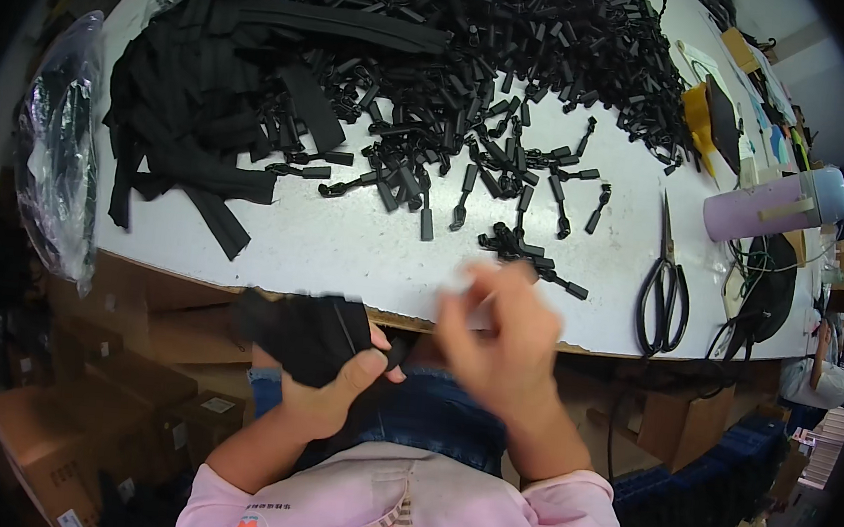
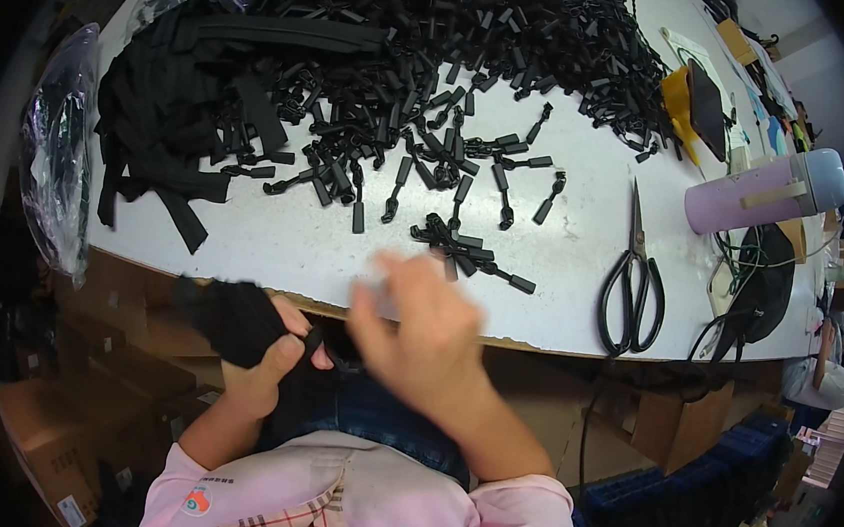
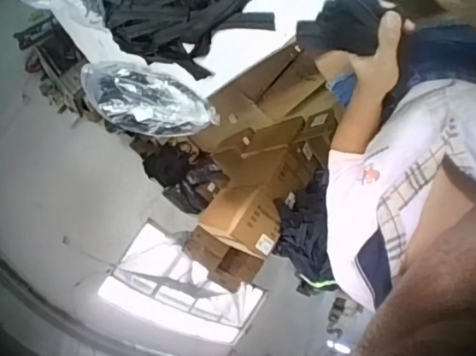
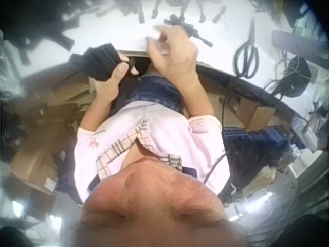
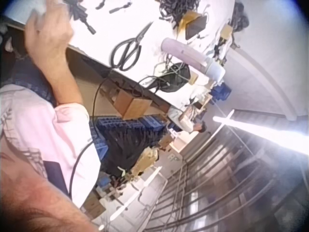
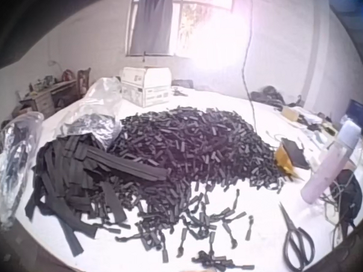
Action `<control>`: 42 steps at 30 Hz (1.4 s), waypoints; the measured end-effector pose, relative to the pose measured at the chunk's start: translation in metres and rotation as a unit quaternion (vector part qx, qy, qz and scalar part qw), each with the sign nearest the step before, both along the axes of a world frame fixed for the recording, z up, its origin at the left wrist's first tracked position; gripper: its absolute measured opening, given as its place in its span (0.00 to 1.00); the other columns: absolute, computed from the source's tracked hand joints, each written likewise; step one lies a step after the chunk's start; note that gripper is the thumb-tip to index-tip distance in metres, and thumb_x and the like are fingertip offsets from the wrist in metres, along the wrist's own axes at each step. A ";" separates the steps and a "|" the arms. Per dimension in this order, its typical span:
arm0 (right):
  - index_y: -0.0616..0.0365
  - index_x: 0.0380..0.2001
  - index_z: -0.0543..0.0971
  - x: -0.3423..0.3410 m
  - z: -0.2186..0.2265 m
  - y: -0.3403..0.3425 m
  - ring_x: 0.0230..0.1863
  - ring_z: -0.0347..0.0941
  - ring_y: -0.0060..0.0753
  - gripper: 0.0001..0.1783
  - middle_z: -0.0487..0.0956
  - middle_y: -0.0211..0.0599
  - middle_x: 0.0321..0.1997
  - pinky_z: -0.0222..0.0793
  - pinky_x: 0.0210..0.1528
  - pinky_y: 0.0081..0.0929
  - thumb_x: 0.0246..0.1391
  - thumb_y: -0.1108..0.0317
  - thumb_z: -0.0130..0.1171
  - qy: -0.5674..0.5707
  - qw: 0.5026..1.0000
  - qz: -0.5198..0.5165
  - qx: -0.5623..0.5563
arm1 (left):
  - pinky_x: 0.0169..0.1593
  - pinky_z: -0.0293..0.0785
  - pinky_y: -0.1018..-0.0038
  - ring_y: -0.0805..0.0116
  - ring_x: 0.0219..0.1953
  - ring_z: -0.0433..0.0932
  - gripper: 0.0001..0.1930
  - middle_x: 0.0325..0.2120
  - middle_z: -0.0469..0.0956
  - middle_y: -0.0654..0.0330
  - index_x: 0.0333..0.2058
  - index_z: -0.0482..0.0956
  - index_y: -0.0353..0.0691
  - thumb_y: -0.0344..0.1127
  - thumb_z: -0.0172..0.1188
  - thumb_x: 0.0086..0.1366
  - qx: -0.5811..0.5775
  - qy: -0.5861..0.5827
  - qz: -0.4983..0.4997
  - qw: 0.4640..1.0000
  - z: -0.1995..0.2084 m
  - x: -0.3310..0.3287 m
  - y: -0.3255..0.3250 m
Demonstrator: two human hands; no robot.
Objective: Assembling plastic clips onto black fabric straps at a workbench.
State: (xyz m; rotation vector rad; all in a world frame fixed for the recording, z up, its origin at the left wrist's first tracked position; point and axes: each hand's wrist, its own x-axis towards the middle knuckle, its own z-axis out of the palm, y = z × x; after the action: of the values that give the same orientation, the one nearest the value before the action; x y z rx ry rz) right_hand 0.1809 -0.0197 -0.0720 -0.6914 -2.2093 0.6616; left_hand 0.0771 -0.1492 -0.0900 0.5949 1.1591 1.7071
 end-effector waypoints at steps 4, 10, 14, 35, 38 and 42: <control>0.58 0.21 0.71 -0.006 -0.003 0.038 0.22 0.64 0.34 0.05 0.67 0.35 0.24 0.63 0.19 0.27 0.34 0.74 0.54 -0.165 0.968 -0.097 0.159 | 0.30 0.68 0.77 0.71 0.25 0.70 0.09 0.23 0.69 0.59 0.31 0.66 0.33 0.30 0.54 0.52 -0.046 -0.076 0.013 0.996 0.006 -0.003 0.001; 0.61 0.23 0.73 0.002 0.005 0.043 0.22 0.67 0.32 0.07 0.70 0.37 0.25 0.64 0.21 0.22 0.35 0.80 0.53 -0.008 0.999 -0.050 0.014 | 0.33 0.65 0.82 0.79 0.28 0.68 0.08 0.26 0.70 0.63 0.32 0.70 0.34 0.27 0.55 0.51 -0.067 0.001 0.051 0.996 0.004 -0.002 0.008; 0.62 0.26 0.73 -0.001 0.011 0.037 0.20 0.67 0.25 0.10 0.71 0.38 0.26 0.63 0.22 0.18 0.36 0.84 0.52 0.122 0.991 0.014 -0.050 | 0.33 0.64 0.83 0.79 0.29 0.67 0.07 0.27 0.70 0.63 0.30 0.71 0.34 0.25 0.56 0.50 -0.047 0.015 0.105 0.993 0.008 0.002 0.013; 0.65 0.26 0.73 -0.004 -0.004 -0.019 0.20 0.64 0.20 0.10 0.70 0.37 0.25 0.60 0.20 0.13 0.34 0.84 0.55 0.134 0.957 0.159 -0.203 | 0.36 0.66 0.83 0.78 0.32 0.70 0.09 0.29 0.72 0.63 0.33 0.71 0.33 0.21 0.54 0.50 -0.026 0.072 0.121 0.990 0.006 0.004 0.012; 0.65 0.25 0.73 -0.002 -0.009 -0.028 0.19 0.63 0.16 0.07 0.70 0.36 0.24 0.58 0.18 0.11 0.37 0.83 0.55 0.155 0.936 0.112 -0.295 | 0.37 0.66 0.82 0.78 0.33 0.69 0.10 0.31 0.72 0.62 0.34 0.71 0.33 0.22 0.54 0.50 -0.015 0.107 0.104 0.989 0.005 0.005 0.009; 0.65 0.26 0.72 -0.004 -0.014 -0.028 0.17 0.61 0.13 0.06 0.70 0.32 0.23 0.56 0.18 0.10 0.39 0.81 0.55 0.173 0.921 0.162 -0.310 | 0.39 0.65 0.82 0.77 0.34 0.69 0.10 0.32 0.72 0.61 0.35 0.71 0.33 0.22 0.54 0.51 0.015 0.180 0.118 0.976 0.001 0.004 0.006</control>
State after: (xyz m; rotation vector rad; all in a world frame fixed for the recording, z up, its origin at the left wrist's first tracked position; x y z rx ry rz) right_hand 0.1767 -0.0479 -0.0861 -0.4528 -1.7855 1.5684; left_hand 0.0813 -0.1431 -0.0893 0.8376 1.5116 1.8679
